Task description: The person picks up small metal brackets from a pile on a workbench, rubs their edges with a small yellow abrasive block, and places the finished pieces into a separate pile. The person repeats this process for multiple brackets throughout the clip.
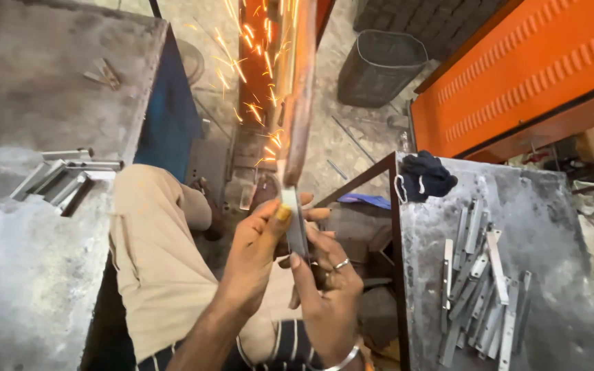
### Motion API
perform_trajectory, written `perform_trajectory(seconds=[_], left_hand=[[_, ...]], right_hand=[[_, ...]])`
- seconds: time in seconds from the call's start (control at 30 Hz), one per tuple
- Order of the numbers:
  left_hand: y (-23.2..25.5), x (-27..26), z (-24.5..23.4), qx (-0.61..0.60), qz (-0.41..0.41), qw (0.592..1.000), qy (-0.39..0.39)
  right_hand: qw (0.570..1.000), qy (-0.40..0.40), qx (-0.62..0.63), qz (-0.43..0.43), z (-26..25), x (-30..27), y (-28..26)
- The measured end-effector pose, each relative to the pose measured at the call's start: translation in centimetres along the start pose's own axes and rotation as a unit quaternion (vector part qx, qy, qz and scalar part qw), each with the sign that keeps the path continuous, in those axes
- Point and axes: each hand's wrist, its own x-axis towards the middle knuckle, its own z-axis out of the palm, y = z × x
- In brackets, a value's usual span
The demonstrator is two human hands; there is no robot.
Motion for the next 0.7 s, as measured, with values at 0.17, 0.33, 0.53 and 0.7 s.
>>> perform_trajectory(seconds=[0.17,0.33,0.53,0.7], left_hand=[[-2.2,0.8,-0.9,0.167,0.152,0.959,0.172],[0.5,-1.7,0.7,0.413,0.257,0.854,0.184],[0.4,-1.9,0.4,0.483,0.287,0.813,0.155],[0.8,-1.6,0.7,0.498,0.282,0.810,0.131]], right_hand=[[0.988,-0.092,-0.110,-0.062,-0.3,0.6,-1.3],[0.987,-0.082,-0.113,-0.084,1.1,4.0,-2.2],[0.984,-0.136,-0.070,-0.089,1.5,5.1,-2.5],[0.983,-0.148,-0.066,-0.083,1.5,5.9,-2.2]])
